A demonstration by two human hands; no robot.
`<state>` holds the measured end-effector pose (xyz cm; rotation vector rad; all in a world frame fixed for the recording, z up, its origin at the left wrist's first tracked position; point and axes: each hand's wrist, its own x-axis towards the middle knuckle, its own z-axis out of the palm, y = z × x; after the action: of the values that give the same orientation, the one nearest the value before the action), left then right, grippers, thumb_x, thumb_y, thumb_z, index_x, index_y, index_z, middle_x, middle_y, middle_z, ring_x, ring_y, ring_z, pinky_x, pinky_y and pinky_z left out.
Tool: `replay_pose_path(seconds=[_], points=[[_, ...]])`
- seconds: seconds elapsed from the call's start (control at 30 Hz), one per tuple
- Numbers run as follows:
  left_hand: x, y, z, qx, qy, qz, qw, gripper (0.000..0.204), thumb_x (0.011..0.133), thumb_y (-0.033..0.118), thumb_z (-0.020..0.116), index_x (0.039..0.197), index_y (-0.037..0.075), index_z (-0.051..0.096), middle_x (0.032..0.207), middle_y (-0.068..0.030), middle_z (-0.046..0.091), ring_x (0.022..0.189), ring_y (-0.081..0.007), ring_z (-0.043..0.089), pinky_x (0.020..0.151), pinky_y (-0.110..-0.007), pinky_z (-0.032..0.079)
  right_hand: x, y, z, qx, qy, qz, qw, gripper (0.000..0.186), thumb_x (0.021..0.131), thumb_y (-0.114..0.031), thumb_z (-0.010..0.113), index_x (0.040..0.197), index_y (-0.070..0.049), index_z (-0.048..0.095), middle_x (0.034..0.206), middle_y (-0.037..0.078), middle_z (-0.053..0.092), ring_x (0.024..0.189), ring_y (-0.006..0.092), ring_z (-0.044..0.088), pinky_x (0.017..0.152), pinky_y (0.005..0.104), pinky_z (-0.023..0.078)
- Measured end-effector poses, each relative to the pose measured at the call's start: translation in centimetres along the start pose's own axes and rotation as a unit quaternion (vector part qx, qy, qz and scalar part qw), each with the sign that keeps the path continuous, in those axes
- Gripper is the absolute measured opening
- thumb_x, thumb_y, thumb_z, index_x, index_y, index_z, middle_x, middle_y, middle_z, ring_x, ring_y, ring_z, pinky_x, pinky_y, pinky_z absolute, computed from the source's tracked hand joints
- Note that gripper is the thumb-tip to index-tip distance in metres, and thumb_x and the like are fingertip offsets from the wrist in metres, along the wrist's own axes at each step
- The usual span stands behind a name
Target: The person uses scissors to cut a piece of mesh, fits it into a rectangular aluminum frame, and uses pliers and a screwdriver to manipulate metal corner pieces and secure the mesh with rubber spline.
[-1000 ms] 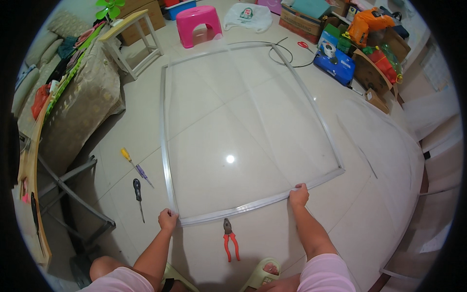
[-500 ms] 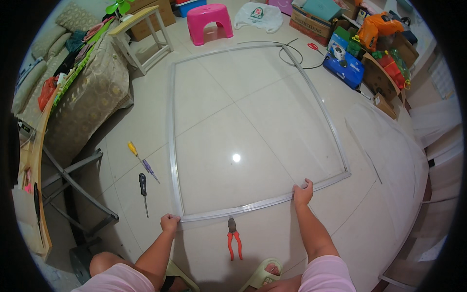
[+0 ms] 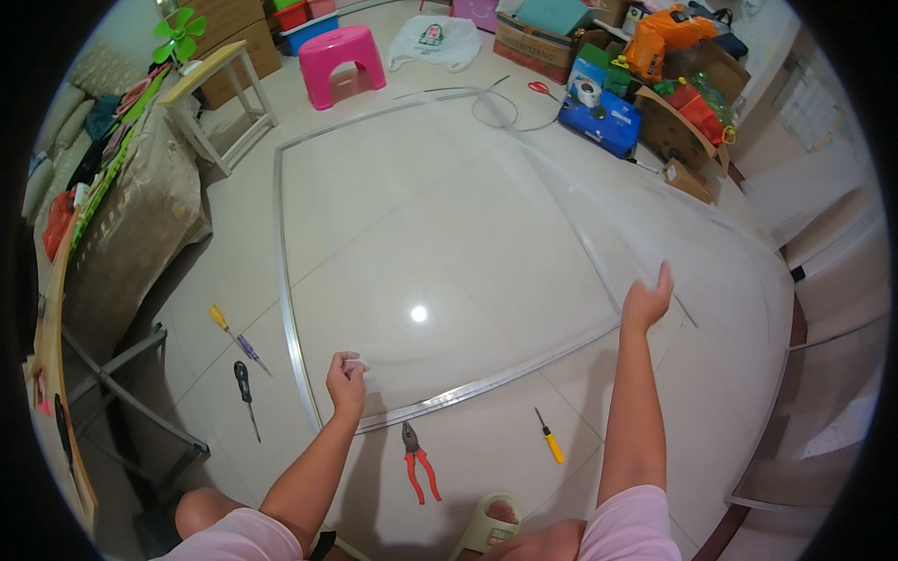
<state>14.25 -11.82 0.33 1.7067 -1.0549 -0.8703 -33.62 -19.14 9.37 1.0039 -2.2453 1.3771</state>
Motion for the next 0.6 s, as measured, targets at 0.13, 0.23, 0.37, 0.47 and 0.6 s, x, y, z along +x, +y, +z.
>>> replay_pose_path(seconds=[0.13,0.23,0.37,0.47,0.6], points=[[0.0,-2.8,-0.3,0.035,0.078,0.003,0.996,0.017,0.075,-0.007,0.053,0.089,0.003,0.052,0.069,-0.0062,0.059,0.066,-0.0142,0.058,0.066,-0.026,0.046,-7.6,12.7,1.5,-0.054,-0.195,0.197,0.959,0.052,0.065,-0.001,0.054,0.116,0.005,0.054,0.112,0.020,0.059,0.108,0.0310,0.055,0.096,0.0349,0.040],[0.4,-3.8,-4.6,0.054,0.107,0.050,0.992,0.017,0.077,-0.007,0.052,0.090,0.003,0.052,0.071,-0.0065,0.058,0.066,-0.0152,0.057,0.065,-0.028,0.047,-11.2,14.1,3.5,0.012,-0.348,0.425,0.836,0.052,0.065,-0.002,0.053,0.116,0.008,0.053,0.109,0.025,0.059,0.106,0.0330,0.056,0.094,0.0355,0.042],[-0.6,-1.7,-5.5,0.076,0.144,0.127,0.978,0.016,0.080,-0.005,0.050,0.093,0.002,0.052,0.072,-0.0080,0.058,0.066,-0.0164,0.058,0.063,-0.027,0.047,-11.1,18.2,5.6,-0.064,-0.310,0.334,0.888,0.047,0.067,-0.002,0.052,0.113,0.009,0.054,0.107,0.025,0.060,0.104,0.0337,0.057,0.092,0.0357,0.043],[-1.9,-2.4,-10.0,0.193,0.123,0.159,0.960,0.015,0.080,-0.002,0.054,0.094,0.003,0.053,0.073,-0.0081,0.059,0.067,-0.0159,0.058,0.064,-0.027,0.048,-16.1,9.7,5.9,-0.142,-0.299,0.229,0.915,0.047,0.067,-0.004,0.061,0.113,0.007,0.055,0.109,0.024,0.059,0.105,0.0332,0.057,0.092,0.0359,0.043],[-2.5,-5.0,-9.1,0.135,-0.036,0.004,0.990,0.022,0.079,0.005,0.061,0.100,0.002,0.055,0.078,-0.0057,0.060,0.063,-0.0143,0.057,0.057,-0.021,0.043,-13.9,10.4,4.3,-0.133,-0.311,0.211,0.917,0.058,0.063,-0.009,0.072,0.116,0.003,0.054,0.108,0.024,0.060,0.103,0.0336,0.057,0.092,0.0364,0.043]])
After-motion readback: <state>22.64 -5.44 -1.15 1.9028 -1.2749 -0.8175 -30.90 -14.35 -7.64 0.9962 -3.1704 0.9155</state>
